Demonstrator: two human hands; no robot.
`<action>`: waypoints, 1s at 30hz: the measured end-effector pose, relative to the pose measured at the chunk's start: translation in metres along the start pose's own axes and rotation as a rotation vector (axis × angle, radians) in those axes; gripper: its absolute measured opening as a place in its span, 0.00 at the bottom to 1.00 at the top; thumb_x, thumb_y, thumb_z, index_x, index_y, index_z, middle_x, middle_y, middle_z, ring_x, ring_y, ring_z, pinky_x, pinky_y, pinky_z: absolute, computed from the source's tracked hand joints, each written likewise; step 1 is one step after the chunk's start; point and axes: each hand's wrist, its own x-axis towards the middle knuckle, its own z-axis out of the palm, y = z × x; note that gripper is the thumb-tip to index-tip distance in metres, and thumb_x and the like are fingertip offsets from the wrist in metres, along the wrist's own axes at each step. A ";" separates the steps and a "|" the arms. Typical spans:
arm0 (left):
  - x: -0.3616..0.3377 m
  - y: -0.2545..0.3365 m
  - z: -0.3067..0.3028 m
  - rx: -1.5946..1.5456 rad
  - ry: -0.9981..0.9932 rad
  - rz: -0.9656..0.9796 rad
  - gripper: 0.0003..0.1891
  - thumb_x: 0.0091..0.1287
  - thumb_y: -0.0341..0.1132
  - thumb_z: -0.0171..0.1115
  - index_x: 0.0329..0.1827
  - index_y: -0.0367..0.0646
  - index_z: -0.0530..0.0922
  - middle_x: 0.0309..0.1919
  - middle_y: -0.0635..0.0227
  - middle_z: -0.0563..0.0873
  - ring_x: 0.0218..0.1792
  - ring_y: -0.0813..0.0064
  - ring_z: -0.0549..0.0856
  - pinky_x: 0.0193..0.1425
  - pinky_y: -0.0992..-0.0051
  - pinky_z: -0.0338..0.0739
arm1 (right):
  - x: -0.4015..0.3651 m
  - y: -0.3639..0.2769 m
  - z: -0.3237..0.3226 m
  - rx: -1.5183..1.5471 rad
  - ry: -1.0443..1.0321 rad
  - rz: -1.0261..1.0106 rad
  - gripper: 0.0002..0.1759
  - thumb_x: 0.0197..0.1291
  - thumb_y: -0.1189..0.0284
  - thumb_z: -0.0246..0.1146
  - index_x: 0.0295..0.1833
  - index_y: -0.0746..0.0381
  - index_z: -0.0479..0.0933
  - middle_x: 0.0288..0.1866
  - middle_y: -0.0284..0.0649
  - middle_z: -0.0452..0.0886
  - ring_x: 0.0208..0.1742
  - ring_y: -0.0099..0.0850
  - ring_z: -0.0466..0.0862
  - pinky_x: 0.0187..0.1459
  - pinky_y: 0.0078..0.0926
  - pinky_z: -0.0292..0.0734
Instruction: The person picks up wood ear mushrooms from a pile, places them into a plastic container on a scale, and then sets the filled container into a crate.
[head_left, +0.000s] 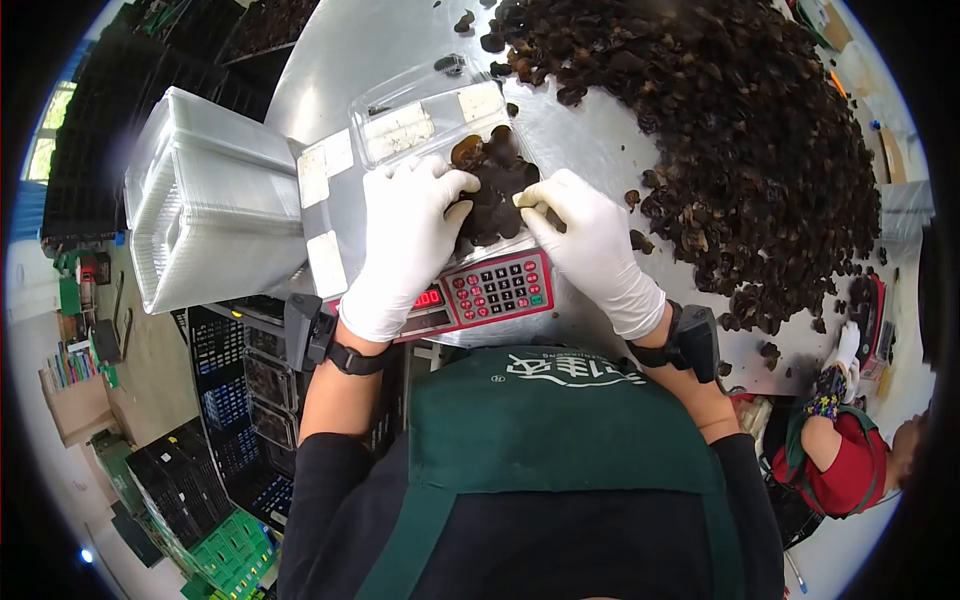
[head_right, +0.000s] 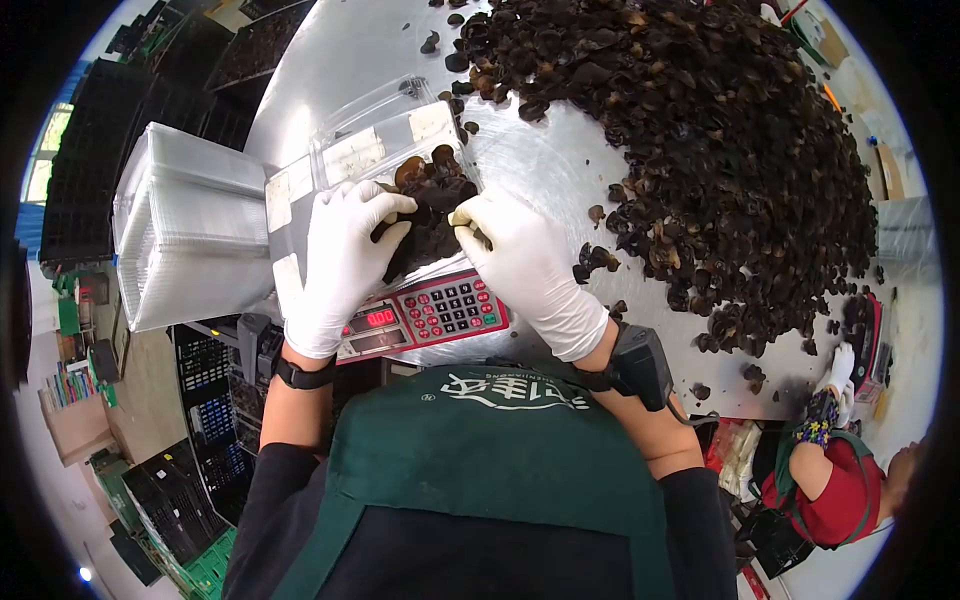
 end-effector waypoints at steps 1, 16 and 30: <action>0.003 0.002 0.000 0.013 -0.015 0.041 0.10 0.55 0.29 0.72 0.39 0.52 0.87 0.33 0.75 0.81 0.42 0.69 0.81 0.51 0.67 0.67 | 0.000 -0.001 0.000 -0.007 0.004 0.000 0.06 0.59 0.74 0.67 0.42 0.58 0.82 0.38 0.39 0.83 0.35 0.39 0.85 0.37 0.32 0.80; 0.006 -0.012 -0.012 -0.111 0.049 0.109 0.07 0.54 0.27 0.73 0.35 0.47 0.88 0.33 0.70 0.86 0.38 0.67 0.85 0.46 0.69 0.76 | 0.002 -0.001 0.000 0.017 0.030 -0.003 0.09 0.59 0.73 0.68 0.45 0.58 0.82 0.37 0.39 0.84 0.35 0.37 0.86 0.37 0.33 0.80; -0.036 0.032 -0.052 -0.578 -0.115 -0.268 0.09 0.65 0.22 0.65 0.46 0.37 0.85 0.43 0.67 0.89 0.43 0.80 0.85 0.52 0.77 0.78 | -0.105 0.014 -0.063 0.053 -0.023 0.273 0.04 0.58 0.78 0.70 0.39 0.64 0.85 0.33 0.41 0.85 0.31 0.30 0.85 0.34 0.26 0.79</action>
